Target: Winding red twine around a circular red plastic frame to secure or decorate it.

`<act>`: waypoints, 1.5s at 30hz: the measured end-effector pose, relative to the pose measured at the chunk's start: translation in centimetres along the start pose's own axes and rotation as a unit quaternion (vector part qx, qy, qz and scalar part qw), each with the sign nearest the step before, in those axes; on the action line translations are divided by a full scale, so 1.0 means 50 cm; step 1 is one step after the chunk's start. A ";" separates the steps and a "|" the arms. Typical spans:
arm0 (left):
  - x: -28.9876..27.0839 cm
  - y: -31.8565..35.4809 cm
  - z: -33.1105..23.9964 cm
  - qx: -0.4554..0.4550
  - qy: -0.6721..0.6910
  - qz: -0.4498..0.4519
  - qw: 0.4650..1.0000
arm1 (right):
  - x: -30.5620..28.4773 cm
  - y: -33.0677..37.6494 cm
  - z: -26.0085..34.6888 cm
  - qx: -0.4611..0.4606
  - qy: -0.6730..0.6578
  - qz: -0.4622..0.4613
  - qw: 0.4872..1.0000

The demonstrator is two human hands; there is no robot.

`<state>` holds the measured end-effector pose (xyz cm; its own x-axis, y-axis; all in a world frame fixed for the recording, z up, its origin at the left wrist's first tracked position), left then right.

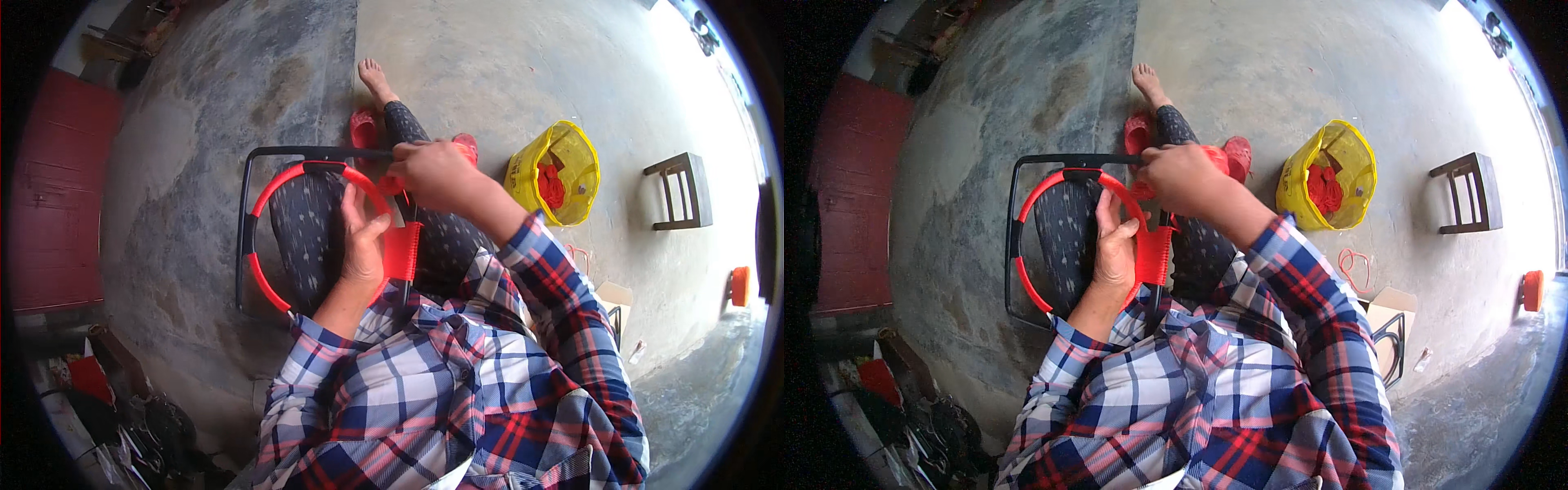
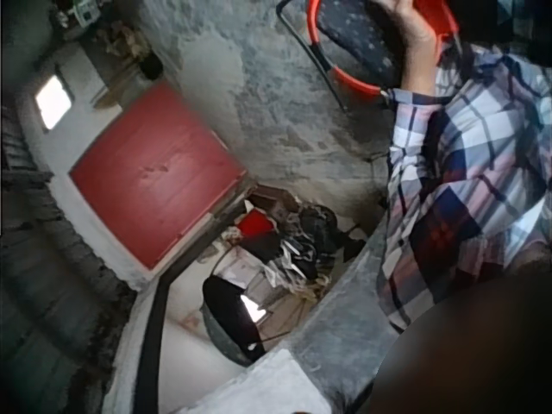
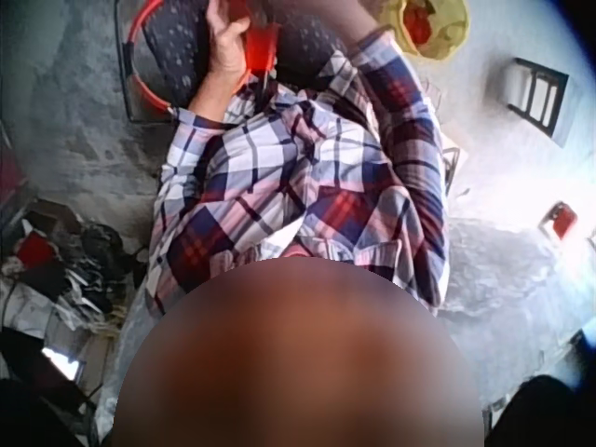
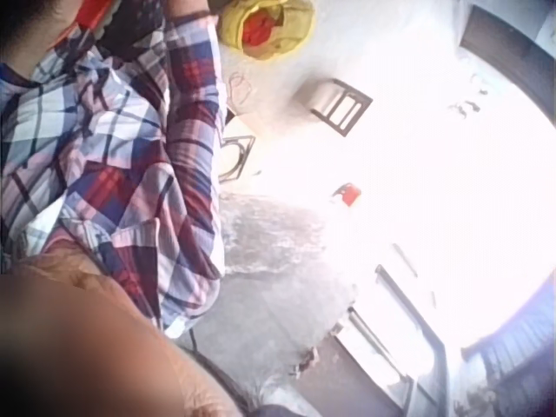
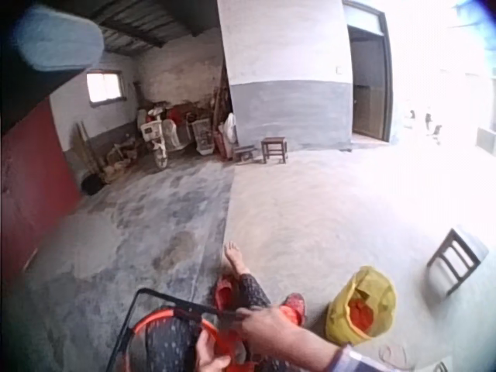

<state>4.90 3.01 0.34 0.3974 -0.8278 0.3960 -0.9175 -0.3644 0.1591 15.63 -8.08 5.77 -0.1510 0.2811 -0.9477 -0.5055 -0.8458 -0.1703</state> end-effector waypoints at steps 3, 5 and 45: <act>0.023 0.005 0.001 -0.058 0.059 0.035 0.996 | 0.039 -0.009 0.011 -0.021 -0.024 -0.048 0.998; 0.015 0.004 0.004 -0.090 0.085 0.037 0.992 | 0.047 0.012 -0.011 0.001 -0.106 -0.144 0.984; 0.012 0.016 0.026 -0.339 -0.019 0.072 0.938 | 0.102 0.215 0.029 0.300 -0.659 -0.198 0.661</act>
<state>4.43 1.67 -0.48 0.2576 -0.8666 0.4274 -0.7538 0.0965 0.6500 8.18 -15.06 -0.49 -0.3153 0.9116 0.2640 -0.9131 -0.3672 0.1775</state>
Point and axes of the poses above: each hand's wrist, its own y-axis away from the middle knuckle, its own x-axis out of the palm, z = x × y, the point moved 4 cm from there along -y, towards the middle knuckle, and after that the axes turned 6 degrees about -z, right-handed, at the moved point
